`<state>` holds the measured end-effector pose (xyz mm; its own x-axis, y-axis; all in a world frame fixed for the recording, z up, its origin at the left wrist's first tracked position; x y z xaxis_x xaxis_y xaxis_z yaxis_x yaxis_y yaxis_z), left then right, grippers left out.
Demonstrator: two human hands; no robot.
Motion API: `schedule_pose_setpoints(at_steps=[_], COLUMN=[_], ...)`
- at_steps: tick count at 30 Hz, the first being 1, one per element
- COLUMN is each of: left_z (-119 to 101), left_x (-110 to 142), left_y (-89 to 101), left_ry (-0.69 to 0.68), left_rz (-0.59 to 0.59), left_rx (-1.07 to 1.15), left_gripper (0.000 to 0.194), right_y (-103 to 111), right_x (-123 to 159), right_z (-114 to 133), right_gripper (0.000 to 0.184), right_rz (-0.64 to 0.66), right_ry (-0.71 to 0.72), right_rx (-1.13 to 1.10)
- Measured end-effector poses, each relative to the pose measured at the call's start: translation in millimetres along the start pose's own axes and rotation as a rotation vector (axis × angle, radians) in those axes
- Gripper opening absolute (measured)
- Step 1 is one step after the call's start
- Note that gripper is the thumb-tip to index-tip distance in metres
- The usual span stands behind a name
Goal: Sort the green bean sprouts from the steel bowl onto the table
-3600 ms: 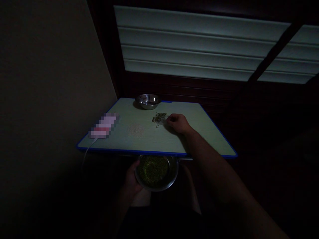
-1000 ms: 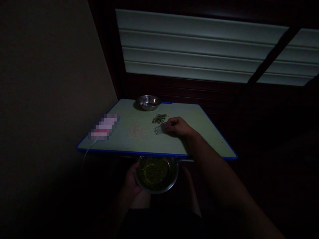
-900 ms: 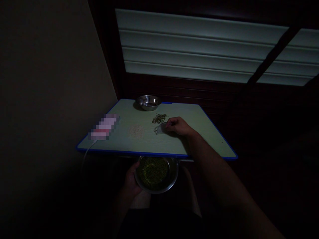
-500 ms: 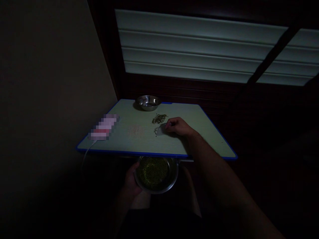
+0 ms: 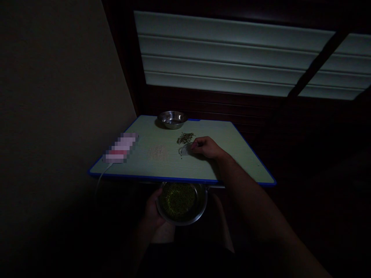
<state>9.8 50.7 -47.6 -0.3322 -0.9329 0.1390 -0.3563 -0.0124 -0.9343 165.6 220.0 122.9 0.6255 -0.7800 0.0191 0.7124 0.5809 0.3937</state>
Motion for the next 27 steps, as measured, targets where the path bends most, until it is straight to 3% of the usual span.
schedule_pose_setpoints(at_steps=[3,9,27], left_z=[0.0,0.9,1.9], left_x=[0.3,-1.2,-0.3], left_y=[1.5,0.5,-2.3], left_ry=[-0.005,-0.001,0.005], left_rz=[-0.026,0.007,-0.055], left_rx=[-0.007,0.015,0.044], left_gripper=[0.022,0.023,0.022], right_y=[-0.4,11.5,5.9], right_x=[-1.1,-1.1,-5.3], right_z=[-1.9,-2.2,-3.1], right_gripper=[0.02,0.017,0.02], right_rz=[0.012,-0.135,-0.058], right_ry=[0.002,0.026,0.102], right_rx=[-0.012,0.067,0.062])
Point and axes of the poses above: each hand's wrist, its own x-axis away from the middle knuckle, its own y-axis out of the back of the hand, z = x × y, the point moved 8 cm from there along -x, towards the middle knuckle, and after that the axes turned 15 degrees about z, right-handed, at the moved point
